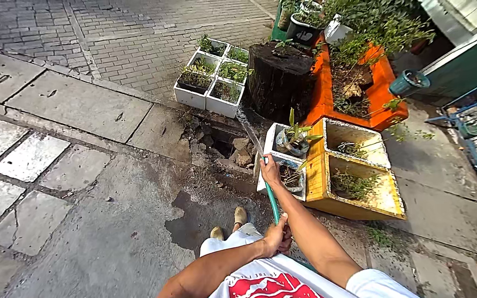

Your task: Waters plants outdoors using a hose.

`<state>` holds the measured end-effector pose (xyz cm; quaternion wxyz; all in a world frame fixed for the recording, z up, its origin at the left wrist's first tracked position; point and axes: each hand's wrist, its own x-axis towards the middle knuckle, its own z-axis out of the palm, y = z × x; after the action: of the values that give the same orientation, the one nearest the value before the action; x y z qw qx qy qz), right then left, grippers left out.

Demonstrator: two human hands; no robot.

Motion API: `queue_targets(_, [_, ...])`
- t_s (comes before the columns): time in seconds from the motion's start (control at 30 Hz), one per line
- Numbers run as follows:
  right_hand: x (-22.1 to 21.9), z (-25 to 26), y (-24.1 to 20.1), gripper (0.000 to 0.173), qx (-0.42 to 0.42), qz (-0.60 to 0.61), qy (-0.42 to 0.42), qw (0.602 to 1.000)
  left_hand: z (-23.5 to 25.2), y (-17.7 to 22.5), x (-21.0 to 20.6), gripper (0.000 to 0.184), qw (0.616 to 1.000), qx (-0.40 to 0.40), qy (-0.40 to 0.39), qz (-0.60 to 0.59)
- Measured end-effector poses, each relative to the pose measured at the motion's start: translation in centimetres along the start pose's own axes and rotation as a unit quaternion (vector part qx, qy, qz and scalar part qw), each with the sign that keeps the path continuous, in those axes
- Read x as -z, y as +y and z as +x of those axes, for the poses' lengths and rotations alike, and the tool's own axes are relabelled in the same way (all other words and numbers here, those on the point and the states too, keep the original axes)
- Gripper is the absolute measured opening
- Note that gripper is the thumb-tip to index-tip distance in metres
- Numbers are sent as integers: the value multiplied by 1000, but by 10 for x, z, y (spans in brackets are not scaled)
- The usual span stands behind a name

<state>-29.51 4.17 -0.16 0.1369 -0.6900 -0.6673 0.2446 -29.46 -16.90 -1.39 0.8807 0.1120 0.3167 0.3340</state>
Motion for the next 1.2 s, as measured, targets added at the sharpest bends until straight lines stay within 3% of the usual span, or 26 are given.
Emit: queue_targets(1.2, [5, -4, 10, 37, 21, 13, 23, 999, 5, -8, -2, 63, 1000, 4, -6, 17])
